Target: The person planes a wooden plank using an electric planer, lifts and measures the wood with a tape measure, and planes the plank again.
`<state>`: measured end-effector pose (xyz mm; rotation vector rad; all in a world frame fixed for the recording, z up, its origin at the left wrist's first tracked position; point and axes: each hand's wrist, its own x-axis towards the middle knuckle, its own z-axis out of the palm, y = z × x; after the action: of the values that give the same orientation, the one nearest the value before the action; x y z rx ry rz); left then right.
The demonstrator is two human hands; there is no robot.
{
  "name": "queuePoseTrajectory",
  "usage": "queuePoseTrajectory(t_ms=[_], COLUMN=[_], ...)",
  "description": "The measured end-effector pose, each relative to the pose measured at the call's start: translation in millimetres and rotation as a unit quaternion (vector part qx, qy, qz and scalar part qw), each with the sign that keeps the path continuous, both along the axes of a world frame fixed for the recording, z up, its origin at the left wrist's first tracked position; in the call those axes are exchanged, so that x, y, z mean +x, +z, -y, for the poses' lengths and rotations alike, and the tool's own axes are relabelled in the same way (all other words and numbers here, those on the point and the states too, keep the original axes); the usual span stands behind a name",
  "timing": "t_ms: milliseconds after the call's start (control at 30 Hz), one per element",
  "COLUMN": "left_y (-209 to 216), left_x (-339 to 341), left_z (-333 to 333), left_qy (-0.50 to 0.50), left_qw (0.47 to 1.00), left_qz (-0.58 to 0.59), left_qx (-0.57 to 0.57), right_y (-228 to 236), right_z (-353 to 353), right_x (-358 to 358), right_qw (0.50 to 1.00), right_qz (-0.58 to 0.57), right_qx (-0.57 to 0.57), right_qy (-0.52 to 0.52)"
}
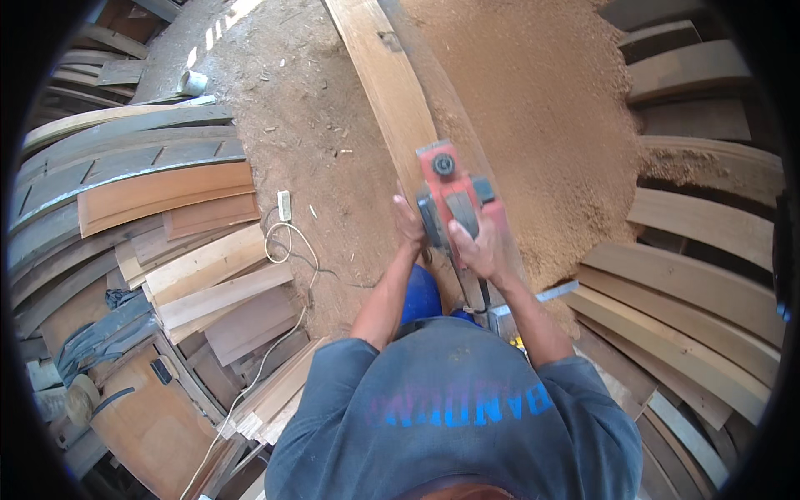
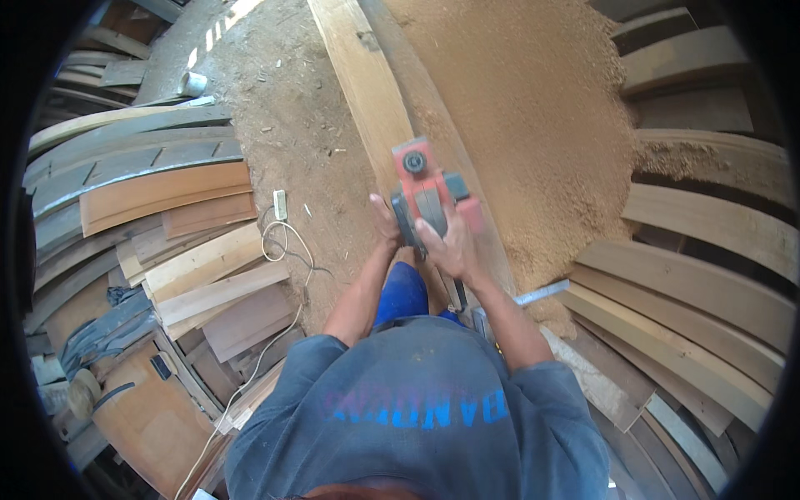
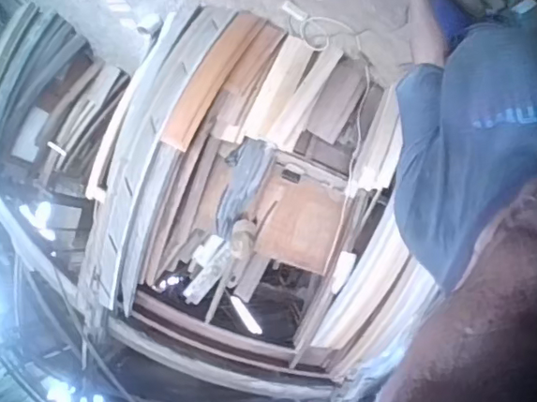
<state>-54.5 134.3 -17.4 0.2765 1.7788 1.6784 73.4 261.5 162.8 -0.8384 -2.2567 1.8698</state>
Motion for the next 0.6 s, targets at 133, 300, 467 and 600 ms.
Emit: queuePoseTrajectory(t_ms=[133,300,467,600], left_y=[-6,-1,10,8], left_x=[9,12,19,25], left_z=[7,1,-1,4], left_qy=[0.046,-0.096,-0.062,-0.042], left_qw=[0.994,0.941,0.944,0.950], left_qz=[-0.062,-0.114,-0.086,-0.067], left_qx=[-0.083,-0.303,-0.313,-0.303], right_y=[26,-24,10,31], right_z=[-50,-138,-182,-202], right_x=[-116,-240,-367,-430], right_qw=[0.999,0.978,0.996,0.991], right_qz=[-0.023,-0.072,-0.033,0.027], right_qx=[0.030,0.187,0.076,0.117], right_qy=[-0.033,0.061,-0.043,-0.051])
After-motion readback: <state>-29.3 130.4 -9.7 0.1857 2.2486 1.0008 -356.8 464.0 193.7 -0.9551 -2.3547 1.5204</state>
